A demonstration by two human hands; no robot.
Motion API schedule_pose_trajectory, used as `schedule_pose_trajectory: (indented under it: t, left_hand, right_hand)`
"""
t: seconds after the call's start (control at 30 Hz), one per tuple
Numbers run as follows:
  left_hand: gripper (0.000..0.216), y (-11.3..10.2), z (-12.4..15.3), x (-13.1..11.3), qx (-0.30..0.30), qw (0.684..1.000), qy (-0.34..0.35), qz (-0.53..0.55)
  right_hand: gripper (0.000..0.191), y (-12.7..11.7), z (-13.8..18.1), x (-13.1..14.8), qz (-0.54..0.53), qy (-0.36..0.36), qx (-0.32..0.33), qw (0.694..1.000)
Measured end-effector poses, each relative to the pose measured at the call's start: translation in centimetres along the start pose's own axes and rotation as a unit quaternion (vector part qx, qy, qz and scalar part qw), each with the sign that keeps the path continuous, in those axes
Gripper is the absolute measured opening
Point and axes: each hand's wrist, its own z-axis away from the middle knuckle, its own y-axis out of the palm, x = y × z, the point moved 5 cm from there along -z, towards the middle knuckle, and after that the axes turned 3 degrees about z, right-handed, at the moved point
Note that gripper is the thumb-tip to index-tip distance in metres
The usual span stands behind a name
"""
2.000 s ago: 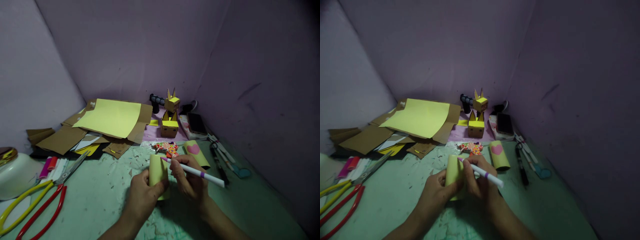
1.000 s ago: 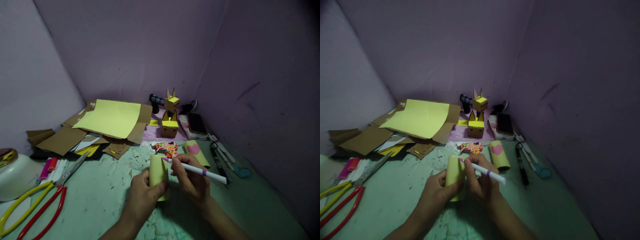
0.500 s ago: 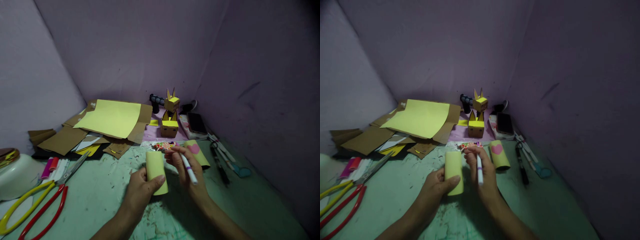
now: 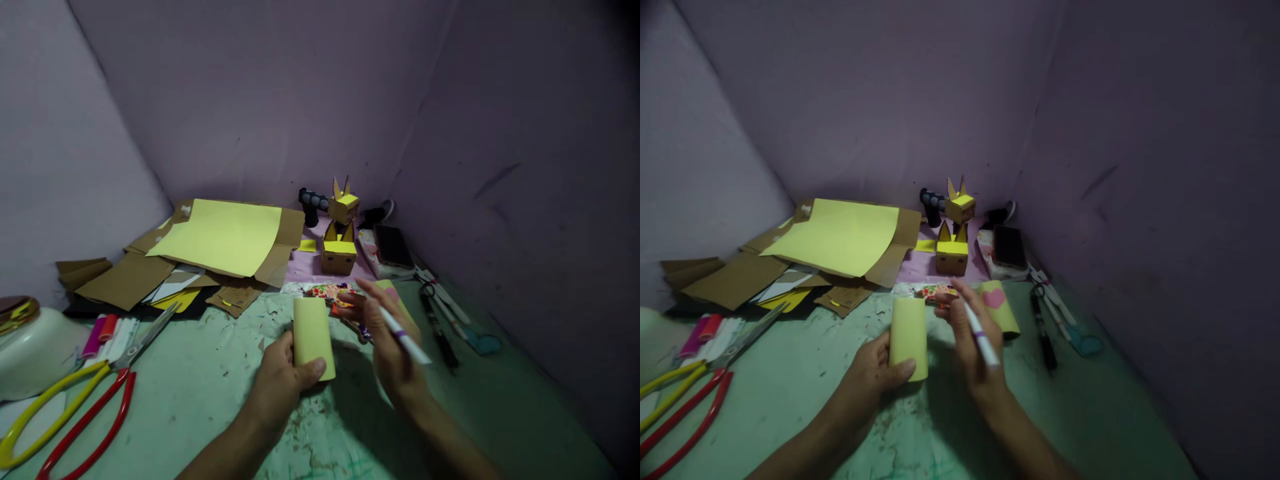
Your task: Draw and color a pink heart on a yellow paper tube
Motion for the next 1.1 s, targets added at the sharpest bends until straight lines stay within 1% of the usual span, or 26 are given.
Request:
schedule_pose_trajectory:
  t: [0.07, 0.13, 0.17, 0.23, 0.3, 0.43, 0.53, 0.63, 1.1]
  left_hand:
    - [0.057, -0.3, -0.1, 0.3, -0.018, 1.0, -0.016, -0.008]
    - [0.056, -0.4, -0.2, 0.4, -0.022, 1.0, -0.018, -0.013]
    - [0.054, -0.5, -0.2, 0.3, -0.022, 1.0, -0.013, -0.015]
    - [0.053, -0.5, -0.3, 0.3, -0.017, 1.0, -0.001, -0.02]
    - [0.053, -0.5, -0.4, 0.3, -0.015, 1.0, 0.006, -0.025]
    - [0.049, -0.6, -0.6, 0.4, -0.017, 0.999, 0.009, -0.025]
    - [0.048, -0.6, -0.6, 0.3, -0.024, 0.999, 0.011, -0.029]
    - [0.049, -0.5, -0.6, 0.1, -0.03, 0.999, 0.006, -0.028]
    - [0.047, 0.2, -0.1, -0.9, -0.02, 0.999, -0.002, -0.036]
  right_hand:
    - [0.035, -0.9, 0.1, 0.6, -0.03, -0.013, -0.052, 0.998]
    - [0.036, -1.2, 0.3, 1.2, -0.005, -0.036, -0.067, 0.997]
    - [0.033, -1.1, 0.4, 1.5, 0.025, -0.047, -0.058, 0.997]
    - [0.024, -0.4, 0.6, 1.8, 0.088, -0.069, -0.016, 0.994]
    - [0.017, 0.3, 0.7, 1.9, 0.129, -0.089, 0.02, 0.988]
    - [0.019, 0.8, 0.7, 1.7, 0.167, -0.107, 0.042, 0.979]
    - [0.019, 1.1, 0.7, 1.6, 0.175, -0.11, 0.059, 0.977]
    - [0.018, 1.2, 0.7, 1.6, 0.171, -0.108, 0.065, 0.977]
    - [0.018, 1.3, 0.8, 0.9, 0.177, -0.095, 0.065, 0.977]
